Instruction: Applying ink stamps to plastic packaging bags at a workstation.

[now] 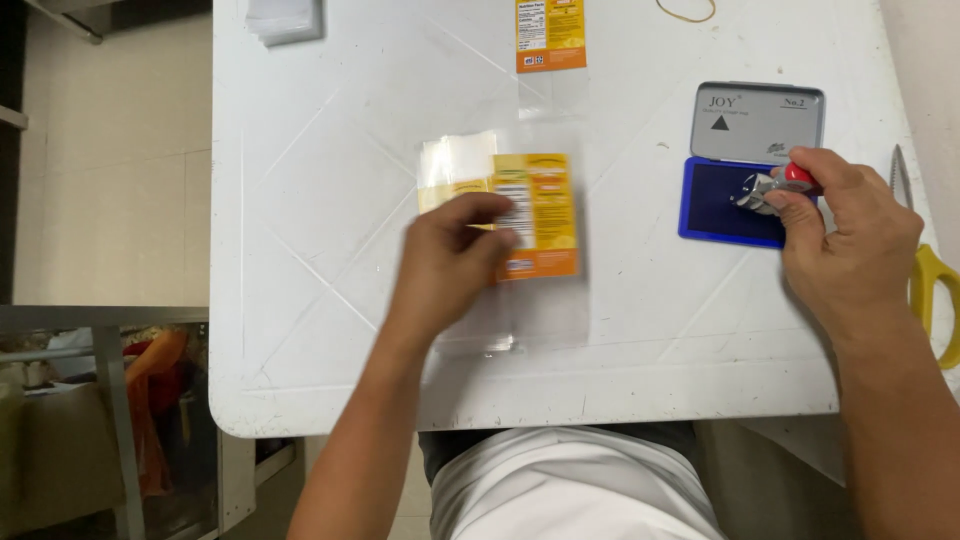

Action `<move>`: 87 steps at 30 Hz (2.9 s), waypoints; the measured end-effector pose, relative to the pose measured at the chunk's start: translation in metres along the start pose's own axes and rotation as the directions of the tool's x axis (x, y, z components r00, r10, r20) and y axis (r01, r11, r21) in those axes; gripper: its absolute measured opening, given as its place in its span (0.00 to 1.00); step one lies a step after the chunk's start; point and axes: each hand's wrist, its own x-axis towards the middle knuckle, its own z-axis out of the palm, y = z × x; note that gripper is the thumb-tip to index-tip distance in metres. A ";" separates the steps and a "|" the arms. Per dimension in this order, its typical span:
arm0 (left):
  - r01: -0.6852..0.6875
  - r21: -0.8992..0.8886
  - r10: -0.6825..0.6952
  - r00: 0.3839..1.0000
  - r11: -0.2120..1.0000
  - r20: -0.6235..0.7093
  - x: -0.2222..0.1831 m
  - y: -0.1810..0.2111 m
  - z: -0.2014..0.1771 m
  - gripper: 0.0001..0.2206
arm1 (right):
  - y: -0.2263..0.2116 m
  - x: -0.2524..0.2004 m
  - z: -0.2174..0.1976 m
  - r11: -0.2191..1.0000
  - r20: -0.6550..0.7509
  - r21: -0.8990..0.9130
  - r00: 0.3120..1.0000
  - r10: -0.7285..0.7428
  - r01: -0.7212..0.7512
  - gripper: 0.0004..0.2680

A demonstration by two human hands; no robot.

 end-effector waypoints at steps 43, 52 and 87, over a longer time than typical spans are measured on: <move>-0.335 0.319 0.268 0.934 0.887 0.235 0.038 -0.018 0.043 0.09 | -0.148 0.043 0.033 0.812 0.101 0.579 0.981 -0.166 0.078 0.07; -0.349 0.301 0.294 0.932 0.888 0.211 0.036 -0.018 0.044 0.09 | -0.145 0.042 0.037 0.816 0.106 0.570 0.976 -0.191 0.097 0.07; -0.137 0.320 0.093 0.985 0.937 0.148 0.022 0.014 0.041 0.07 | -0.072 -0.024 -0.032 0.730 -0.032 0.587 0.891 0.453 -0.350 0.13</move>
